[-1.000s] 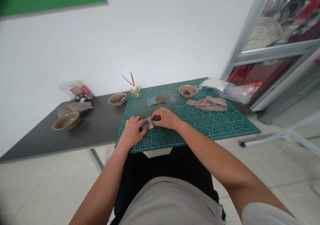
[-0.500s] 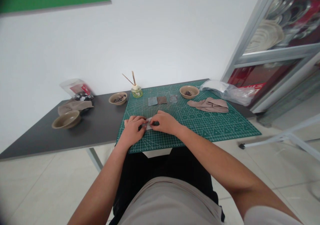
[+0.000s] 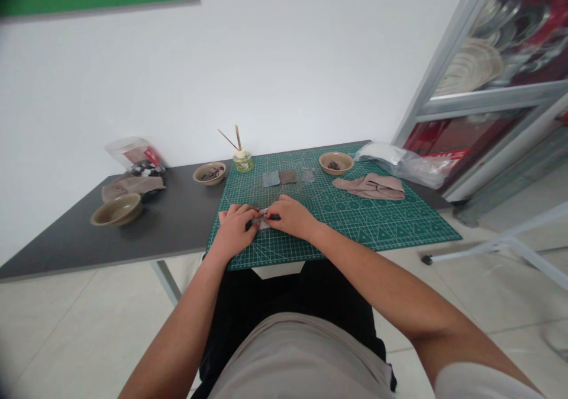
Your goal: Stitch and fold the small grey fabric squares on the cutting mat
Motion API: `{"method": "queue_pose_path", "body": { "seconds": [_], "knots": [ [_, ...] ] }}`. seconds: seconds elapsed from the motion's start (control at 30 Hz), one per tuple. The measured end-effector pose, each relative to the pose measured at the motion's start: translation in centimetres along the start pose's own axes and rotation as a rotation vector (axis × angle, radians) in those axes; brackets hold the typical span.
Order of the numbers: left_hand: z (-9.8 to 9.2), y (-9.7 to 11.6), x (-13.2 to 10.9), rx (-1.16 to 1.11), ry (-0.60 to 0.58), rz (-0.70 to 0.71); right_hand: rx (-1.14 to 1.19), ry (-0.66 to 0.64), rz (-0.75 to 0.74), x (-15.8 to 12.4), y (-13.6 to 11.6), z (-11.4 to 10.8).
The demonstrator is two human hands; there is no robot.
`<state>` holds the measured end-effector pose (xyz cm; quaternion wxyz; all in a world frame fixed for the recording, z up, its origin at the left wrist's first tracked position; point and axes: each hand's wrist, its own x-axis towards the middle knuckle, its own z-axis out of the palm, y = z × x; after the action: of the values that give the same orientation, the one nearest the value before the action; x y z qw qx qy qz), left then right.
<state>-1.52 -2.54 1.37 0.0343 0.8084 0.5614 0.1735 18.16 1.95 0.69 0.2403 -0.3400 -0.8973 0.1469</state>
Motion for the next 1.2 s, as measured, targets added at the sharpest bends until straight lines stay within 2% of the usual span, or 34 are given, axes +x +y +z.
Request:
{"method": "queue_pose_path", "body": {
  "seconds": [0.23,0.4,0.6,0.73,1.03,1.2],
  "knots": [
    [0.0,0.1,-0.1,-0.005,-0.003,-0.004,0.022,-0.038,-0.013,0.1,0.4,-0.4],
    [-0.1,0.2,0.0,-0.007,-0.004,-0.036,-0.038,-0.005,0.034,1.1,0.8,-0.1],
    [-0.2,0.3,-0.1,0.005,-0.028,-0.043,-0.052,-0.007,0.004,0.9,1.3,-0.1],
    [-0.3,0.4,-0.1,0.004,-0.034,-0.044,-0.098,0.023,0.057,1.2,2.0,-0.3],
    [-0.2,0.4,-0.1,0.022,-0.019,-0.025,-0.072,-0.021,0.032,1.5,1.5,-0.4],
    [-0.2,0.4,-0.1,0.024,-0.01,-0.031,-0.078,0.008,0.069,1.8,1.6,-0.2]
  ]
}}
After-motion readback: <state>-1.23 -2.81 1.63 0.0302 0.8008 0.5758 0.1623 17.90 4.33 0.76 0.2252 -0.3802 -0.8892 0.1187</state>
